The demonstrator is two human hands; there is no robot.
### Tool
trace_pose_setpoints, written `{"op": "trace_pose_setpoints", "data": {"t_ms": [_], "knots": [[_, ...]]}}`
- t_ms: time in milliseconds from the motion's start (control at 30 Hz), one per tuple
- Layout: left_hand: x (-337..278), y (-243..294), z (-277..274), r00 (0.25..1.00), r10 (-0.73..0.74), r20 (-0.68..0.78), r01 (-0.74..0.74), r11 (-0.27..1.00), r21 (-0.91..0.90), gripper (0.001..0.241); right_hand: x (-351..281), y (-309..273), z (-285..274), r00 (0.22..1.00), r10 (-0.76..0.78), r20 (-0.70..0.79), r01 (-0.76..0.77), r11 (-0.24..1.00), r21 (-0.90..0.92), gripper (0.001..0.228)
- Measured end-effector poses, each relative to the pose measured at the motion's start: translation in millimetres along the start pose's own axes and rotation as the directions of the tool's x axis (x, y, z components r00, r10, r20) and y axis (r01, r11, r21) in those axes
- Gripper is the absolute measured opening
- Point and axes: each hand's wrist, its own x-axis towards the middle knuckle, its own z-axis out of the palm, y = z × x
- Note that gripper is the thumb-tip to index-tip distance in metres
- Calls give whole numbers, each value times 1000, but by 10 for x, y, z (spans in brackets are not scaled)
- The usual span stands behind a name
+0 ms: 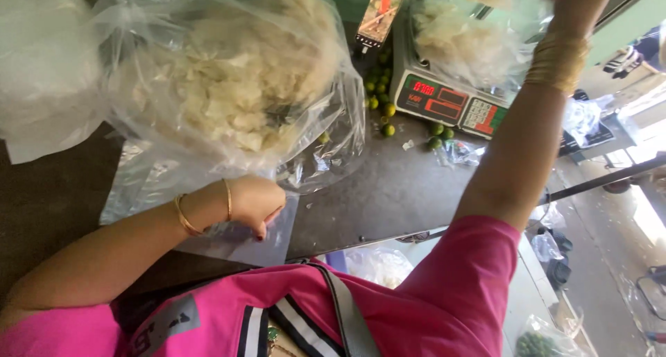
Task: Packaging dried food items from a large bulk bag into smaller individual plastic bags for portioning
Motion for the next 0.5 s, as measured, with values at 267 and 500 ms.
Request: {"op": "trace_pose_setpoints", "data": {"t_ms": [267, 500], "knots": [[-43, 96, -65, 996, -80, 36, 79, 996, 32, 41, -693, 203, 49, 897, 443, -11, -442, 894, -74, 24], [19, 67, -12, 998, -51, 25, 49, 998, 49, 32, -645, 78, -5, 925, 378, 24, -379, 920, 104, 23]]}}
